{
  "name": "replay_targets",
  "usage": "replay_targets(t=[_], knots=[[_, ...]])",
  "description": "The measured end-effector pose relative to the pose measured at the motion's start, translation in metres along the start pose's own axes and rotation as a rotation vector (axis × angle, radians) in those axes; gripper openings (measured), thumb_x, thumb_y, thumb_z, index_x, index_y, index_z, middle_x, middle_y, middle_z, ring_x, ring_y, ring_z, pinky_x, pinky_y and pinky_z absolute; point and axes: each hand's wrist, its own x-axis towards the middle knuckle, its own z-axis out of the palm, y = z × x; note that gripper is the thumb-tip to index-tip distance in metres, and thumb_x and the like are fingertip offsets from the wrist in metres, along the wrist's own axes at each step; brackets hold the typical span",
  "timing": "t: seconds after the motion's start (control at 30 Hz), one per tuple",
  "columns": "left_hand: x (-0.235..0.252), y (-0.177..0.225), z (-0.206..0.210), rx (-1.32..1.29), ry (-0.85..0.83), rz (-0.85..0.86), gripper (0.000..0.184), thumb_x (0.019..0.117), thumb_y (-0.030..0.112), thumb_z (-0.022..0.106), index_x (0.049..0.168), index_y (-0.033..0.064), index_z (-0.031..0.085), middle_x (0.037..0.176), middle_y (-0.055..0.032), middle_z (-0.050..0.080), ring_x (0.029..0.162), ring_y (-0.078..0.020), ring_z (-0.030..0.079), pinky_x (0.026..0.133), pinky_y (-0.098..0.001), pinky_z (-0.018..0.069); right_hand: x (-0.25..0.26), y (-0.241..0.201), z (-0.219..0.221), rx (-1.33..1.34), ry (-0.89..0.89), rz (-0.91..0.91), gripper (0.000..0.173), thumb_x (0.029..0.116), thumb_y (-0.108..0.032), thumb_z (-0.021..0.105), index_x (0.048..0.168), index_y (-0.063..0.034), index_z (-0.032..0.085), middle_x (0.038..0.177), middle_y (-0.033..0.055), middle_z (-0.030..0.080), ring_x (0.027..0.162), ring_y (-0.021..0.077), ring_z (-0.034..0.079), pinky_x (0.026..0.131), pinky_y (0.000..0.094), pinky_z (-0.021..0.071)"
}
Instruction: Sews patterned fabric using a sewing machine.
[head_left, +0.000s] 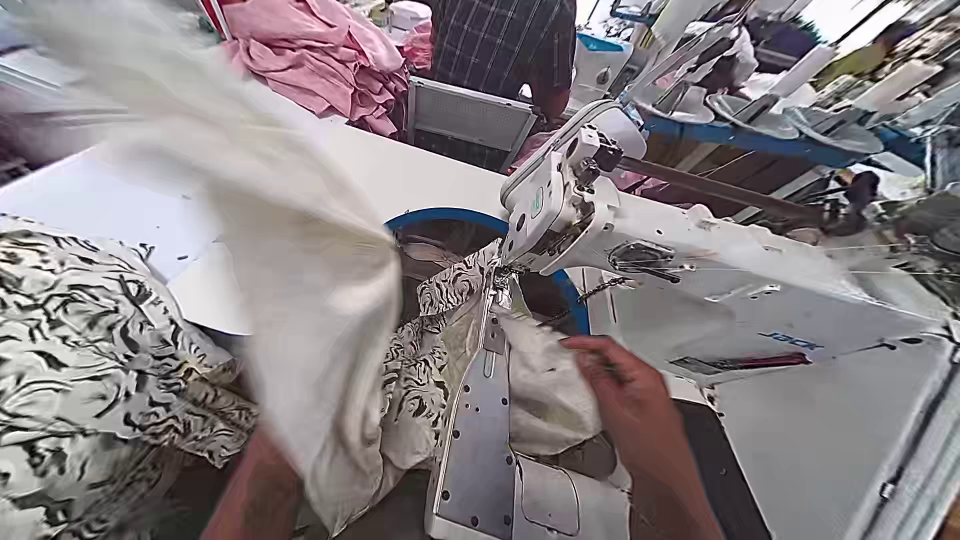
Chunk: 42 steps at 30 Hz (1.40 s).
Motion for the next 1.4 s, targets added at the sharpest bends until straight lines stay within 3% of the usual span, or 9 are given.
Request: replay_targets(t=[0.1, 0.23, 0.33, 0.47, 0.57, 0.73, 0.93, 1.13, 1.4], knots=[[0.033, -0.075, 0.022, -0.289, -0.252, -0.643, 0.073, 0.1094, 0.05, 0.008, 0.107, 0.0097, 0.068, 0.094, -0.0027, 0.076, 0.088, -0.0081, 0.073, 0.081, -0.0293, 0.061, -0.029, 0.036, -0.054, 0.228, 0.46, 0.305, 0.022, 0.1011, 0.001, 0.042, 0.104, -0.0061, 0.062, 0.086, -0.0132, 0.067, 0.076, -0.0054, 0.065, 0.07, 0.0142, 0.0561], [0.098, -0.082, 0.031, 0.497, -0.548, -0.318, 0.012, 0.1034, 0.005, 0.053, 0.108, 0.0002, 0.064, 0.085, -0.0033, 0.068, 0.073, -0.0067, 0.065, 0.069, -0.0273, 0.0569, -0.039, 0.06, -0.068, 0.065, 0.8, 0.404, 0.015, 0.1018, 0.001, 0.047, 0.111, 0.0026, 0.058, 0.091, -0.0044, 0.062, 0.077, -0.0035, 0.062, 0.072, 0.0154, 0.0543], [0.129, -0.054, 0.049, 0.856, -0.935, 0.222, 0.028, 0.0974, -0.001, 0.051, 0.117, -0.0021, 0.071, 0.109, -0.0177, 0.073, 0.102, -0.0288, 0.07, 0.091, -0.0552, 0.0533, -0.022, 0.033, -0.027, -0.344, 0.392, 0.159, 0.038, 0.0999, -0.004, 0.053, 0.134, 0.0143, 0.051, 0.113, 0.0241, 0.063, 0.09, 0.0112, 0.062, 0.082, 0.026, 0.0528], [0.039, -0.047, 0.058, 1.155, -1.085, 0.571, 0.033, 0.0855, -0.008, 0.063, 0.112, 0.0074, 0.076, 0.112, -0.0161, 0.075, 0.093, -0.0393, 0.074, 0.073, -0.0578, 0.0579, 0.009, 0.022, 0.056, -0.796, -0.063, -0.335, 0.037, 0.0827, 0.001, 0.062, 0.116, -0.0035, 0.077, 0.066, 0.0188, 0.065, 0.054, 0.0373, 0.065, 0.045, 0.0485, 0.0492], [0.023, -0.051, -0.012, 1.304, -0.816, 0.328, 0.015, 0.0877, -0.004, 0.066, 0.093, 0.0023, 0.079, 0.079, -0.0191, 0.073, 0.073, -0.041, 0.072, 0.066, -0.0619, 0.0554, 0.025, 0.044, 0.053, -0.83, -0.092, -0.301, 0.013, 0.0849, -0.001, 0.065, 0.09, 0.0002, 0.077, 0.075, 0.0242, 0.07, 0.065, 0.0436, 0.07, 0.051, 0.055, 0.0527], [0.001, -0.001, -0.008, 0.754, -1.553, 0.002, 0.023, 0.095, 0.013, 0.063, 0.077, 0.0028, 0.071, 0.064, -0.0103, 0.064, 0.058, -0.0252, 0.065, 0.053, -0.0457, 0.0497, 0.024, 0.059, 0.064, -0.768, -0.094, -0.325, 0.027, 0.0816, 0.001, 0.059, 0.098, -0.0059, 0.08, 0.063, 0.0199, 0.062, 0.049, 0.0382, 0.062, 0.042, 0.0475, 0.0452], [0.035, -0.113, 0.09, 1.016, -0.742, 0.135, 0.034, 0.0988, 0.018, 0.064, 0.12, -0.0086, 0.062, 0.12, -0.0272, 0.065, 0.097, -0.0389, 0.071, 0.082, -0.0518, 0.0575, 0.03, 0.046, 0.026, -0.568, -0.207, 0.036, 0.044, 0.091, -0.017, 0.069, 0.131, 0.0005, 0.066, 0.085, 0.0175, 0.072, 0.071, 0.035, 0.068, 0.065, 0.0548, 0.0539], [0.04, -0.114, 0.107, 1.223, -0.786, -0.102, 0.059, 0.1102, 0.029, 0.041, 0.162, 0.005, 0.026, 0.097, -0.0273, 0.071, 0.093, -0.0481, 0.069, 0.085, -0.06, 0.0515, 0.048, 0.066, -0.04, -0.646, 0.065, 0.354, 0.025, 0.102, -0.014, 0.056, 0.104, 0.0069, 0.07, 0.093, 0.0249, 0.069, 0.091, 0.0369, 0.066, 0.08, 0.0583, 0.0456], [0.042, -0.136, 0.084, 1.123, -0.614, 0.584, 0.023, 0.0985, 0.019, 0.062, 0.102, -0.0005, 0.075, 0.135, -0.0284, 0.061, 0.097, -0.041, 0.072, 0.078, -0.0502, 0.0596, 0.023, 0.061, 0.042, -0.308, -0.044, -0.087, 0.023, 0.0959, -0.015, 0.056, 0.099, -0.0038, 0.077, 0.087, 0.0061, 0.077, 0.081, 0.0067, 0.071, 0.074, 0.0229, 0.0552]])
